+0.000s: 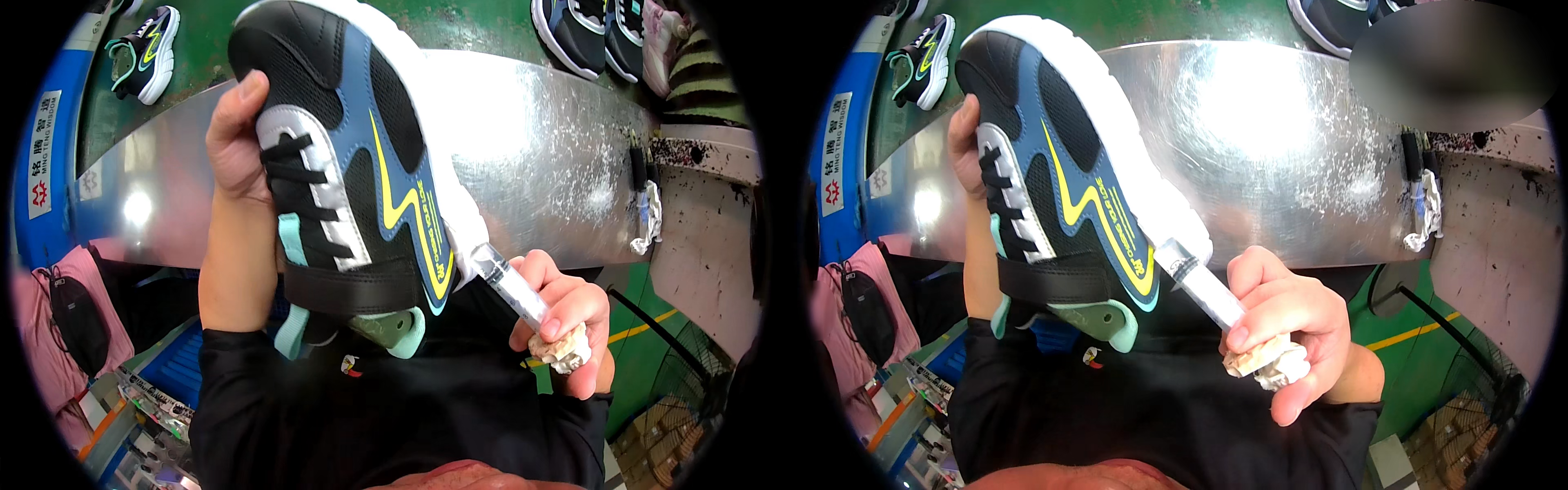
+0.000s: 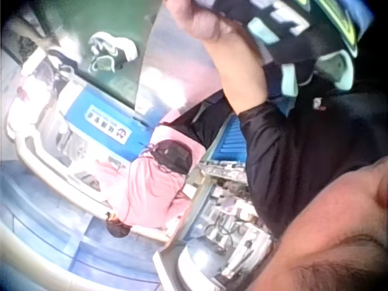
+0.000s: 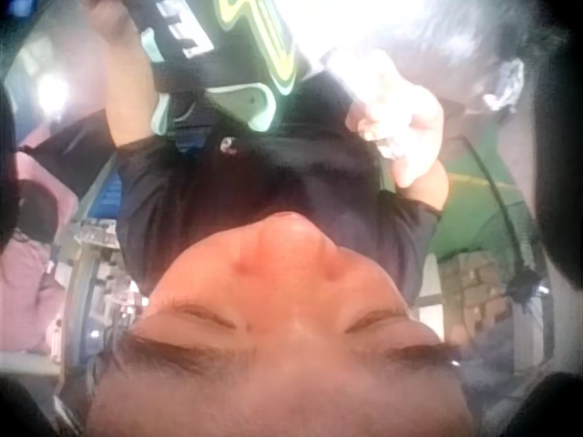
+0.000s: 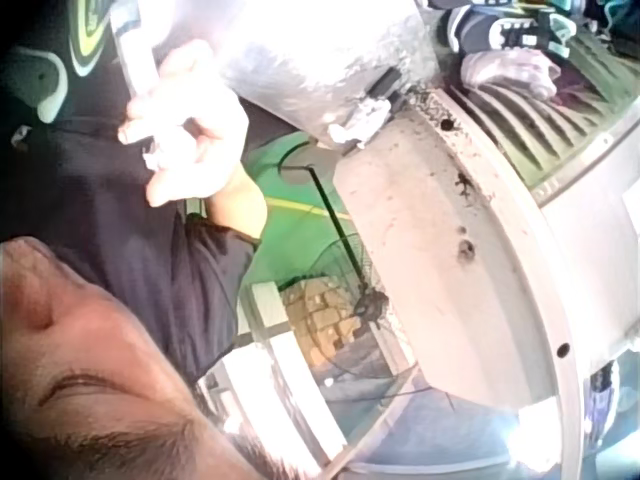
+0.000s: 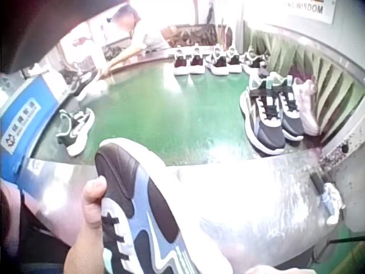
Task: The person applies glue to the seams of several sneakers using a syringe. They handle white, pink, and black sneakers one at a time, rotating each shoe to access different edges before placing it on the table.
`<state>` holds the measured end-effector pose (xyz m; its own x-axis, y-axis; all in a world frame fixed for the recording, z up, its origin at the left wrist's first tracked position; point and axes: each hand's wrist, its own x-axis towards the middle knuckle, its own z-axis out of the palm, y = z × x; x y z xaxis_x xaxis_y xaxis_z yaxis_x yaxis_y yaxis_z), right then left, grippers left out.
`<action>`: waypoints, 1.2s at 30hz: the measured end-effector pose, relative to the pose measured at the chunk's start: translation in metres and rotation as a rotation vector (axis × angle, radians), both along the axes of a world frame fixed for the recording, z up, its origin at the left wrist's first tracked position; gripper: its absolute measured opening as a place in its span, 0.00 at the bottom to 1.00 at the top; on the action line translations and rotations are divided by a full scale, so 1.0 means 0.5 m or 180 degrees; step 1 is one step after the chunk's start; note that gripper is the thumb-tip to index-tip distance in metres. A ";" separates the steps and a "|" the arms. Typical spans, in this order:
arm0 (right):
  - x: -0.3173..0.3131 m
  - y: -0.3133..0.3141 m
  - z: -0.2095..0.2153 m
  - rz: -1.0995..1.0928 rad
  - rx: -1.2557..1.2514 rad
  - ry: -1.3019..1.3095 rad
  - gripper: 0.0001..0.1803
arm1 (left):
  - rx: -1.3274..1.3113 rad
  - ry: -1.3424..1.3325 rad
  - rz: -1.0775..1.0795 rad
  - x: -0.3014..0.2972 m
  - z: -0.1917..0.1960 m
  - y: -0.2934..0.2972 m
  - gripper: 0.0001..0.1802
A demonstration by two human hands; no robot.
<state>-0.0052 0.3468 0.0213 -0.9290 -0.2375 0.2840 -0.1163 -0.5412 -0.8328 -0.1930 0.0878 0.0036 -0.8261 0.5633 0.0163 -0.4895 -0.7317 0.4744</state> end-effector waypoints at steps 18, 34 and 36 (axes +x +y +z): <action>0.085 -0.002 -0.057 -0.0317 0.0021 0.0052 0.33 | -0.0904 -0.0592 0.0748 -0.045 -0.047 -0.012 0.11; 0.092 0.005 -0.087 -0.0492 0.0564 0.0314 0.31 | -0.1986 -0.0508 0.0476 0.019 -0.026 -0.137 0.23; 0.088 -0.003 -0.083 -0.0618 0.0592 0.0319 0.30 | -0.2081 -0.0356 0.0325 0.036 -0.014 -0.191 0.23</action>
